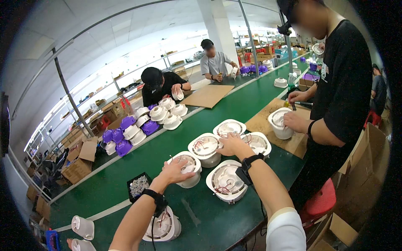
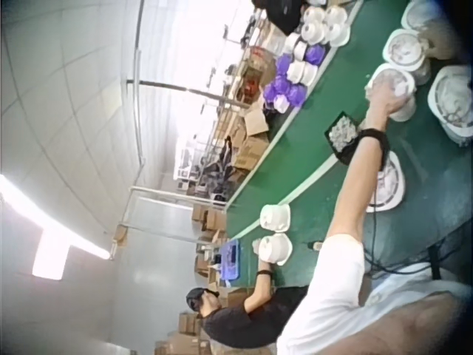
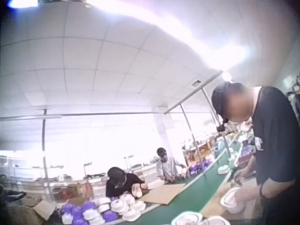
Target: The person uses a yellow electric screwdriver to fasten screws into white fan housings on a green assembly table. They repeatedly pick up fan units, align them, and drive screws into the casing while other workers assemble similar units in the background.
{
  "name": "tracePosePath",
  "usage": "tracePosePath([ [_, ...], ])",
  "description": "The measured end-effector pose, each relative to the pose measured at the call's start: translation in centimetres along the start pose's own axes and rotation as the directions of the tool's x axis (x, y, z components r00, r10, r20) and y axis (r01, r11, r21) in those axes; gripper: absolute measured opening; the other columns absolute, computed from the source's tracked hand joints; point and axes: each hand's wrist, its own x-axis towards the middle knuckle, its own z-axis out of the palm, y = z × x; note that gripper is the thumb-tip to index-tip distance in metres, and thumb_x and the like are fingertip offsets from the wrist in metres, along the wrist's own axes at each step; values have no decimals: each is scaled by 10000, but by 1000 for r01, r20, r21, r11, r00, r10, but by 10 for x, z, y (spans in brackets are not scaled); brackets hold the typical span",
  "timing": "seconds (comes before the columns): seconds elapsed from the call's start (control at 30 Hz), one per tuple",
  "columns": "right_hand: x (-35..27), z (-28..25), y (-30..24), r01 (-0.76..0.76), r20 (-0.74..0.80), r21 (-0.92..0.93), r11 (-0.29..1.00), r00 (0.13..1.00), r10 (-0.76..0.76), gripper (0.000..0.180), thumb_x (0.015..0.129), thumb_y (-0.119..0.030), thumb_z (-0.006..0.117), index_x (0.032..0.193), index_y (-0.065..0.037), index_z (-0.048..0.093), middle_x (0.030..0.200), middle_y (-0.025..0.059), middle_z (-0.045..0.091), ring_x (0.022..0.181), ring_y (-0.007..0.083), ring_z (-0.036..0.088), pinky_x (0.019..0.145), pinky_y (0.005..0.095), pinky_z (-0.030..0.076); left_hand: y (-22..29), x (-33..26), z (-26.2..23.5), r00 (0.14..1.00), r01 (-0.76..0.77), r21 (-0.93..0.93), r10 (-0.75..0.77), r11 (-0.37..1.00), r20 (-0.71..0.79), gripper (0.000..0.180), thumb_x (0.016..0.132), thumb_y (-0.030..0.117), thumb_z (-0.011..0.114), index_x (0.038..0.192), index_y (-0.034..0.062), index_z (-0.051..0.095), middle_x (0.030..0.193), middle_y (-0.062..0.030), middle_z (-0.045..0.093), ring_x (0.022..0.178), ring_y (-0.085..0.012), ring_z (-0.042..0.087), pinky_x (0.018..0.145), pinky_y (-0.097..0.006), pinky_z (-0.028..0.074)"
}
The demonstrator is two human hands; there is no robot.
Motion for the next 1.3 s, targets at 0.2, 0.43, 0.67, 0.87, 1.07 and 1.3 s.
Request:
tracePosePath([
  [0.2,-37,-13,-2,-196,-77,76,978,976,202,626,883,-537,506,1202,-6,599,1386,327,385,1334,462,309,1072,606,231,20,18,8,999,30,-63,-31,998,-20,823,714,699,612,1363,207,490,1475,-231,302,1328,-572,210,1057,-674,191],
  [0.43,-130,-25,-40,-156,-86,74,985,983,163,754,856,-618,506,1284,2,534,1426,362,290,1364,483,242,1053,669,189,19,-23,-17,981,-19,-111,-3,994,-196,831,758,682,579,1395,168,436,1481,-258,279,1348,-515,237,1035,-672,231],
  [0.67,-167,11,-41,-241,-232,47,969,941,246,650,854,-396,552,1402,-76,413,1455,310,282,1379,436,239,1068,660,179,4,-238,-54,995,-69,146,79,987,-66,886,734,632,668,1411,126,401,1429,-338,297,1320,-536,280,1046,-596,301],
  [0.87,-148,20,-54,-303,-286,31,953,911,299,623,840,-294,545,1375,-2,414,1420,334,308,1358,452,264,1064,668,176,-17,-291,34,976,-91,123,114,988,-188,795,723,372,775,1395,129,426,1400,-376,264,1294,-581,246,1065,-588,278],
  [1.07,-165,23,-71,-114,-574,274,955,777,258,575,871,-181,542,1393,-4,379,1452,286,298,1362,417,272,1107,583,161,21,-249,63,950,-79,-6,73,997,-303,594,780,183,712,1331,139,493,1392,-384,283,1291,-581,272,1062,-542,327],
  [1.3,-271,14,-156,397,-757,512,762,628,181,287,806,74,422,1029,33,598,1119,190,570,1055,327,552,932,397,425,64,-220,43,889,-193,-8,171,981,-425,665,819,203,683,1401,75,388,1456,-341,214,1344,-524,244,1066,-509,341],
])
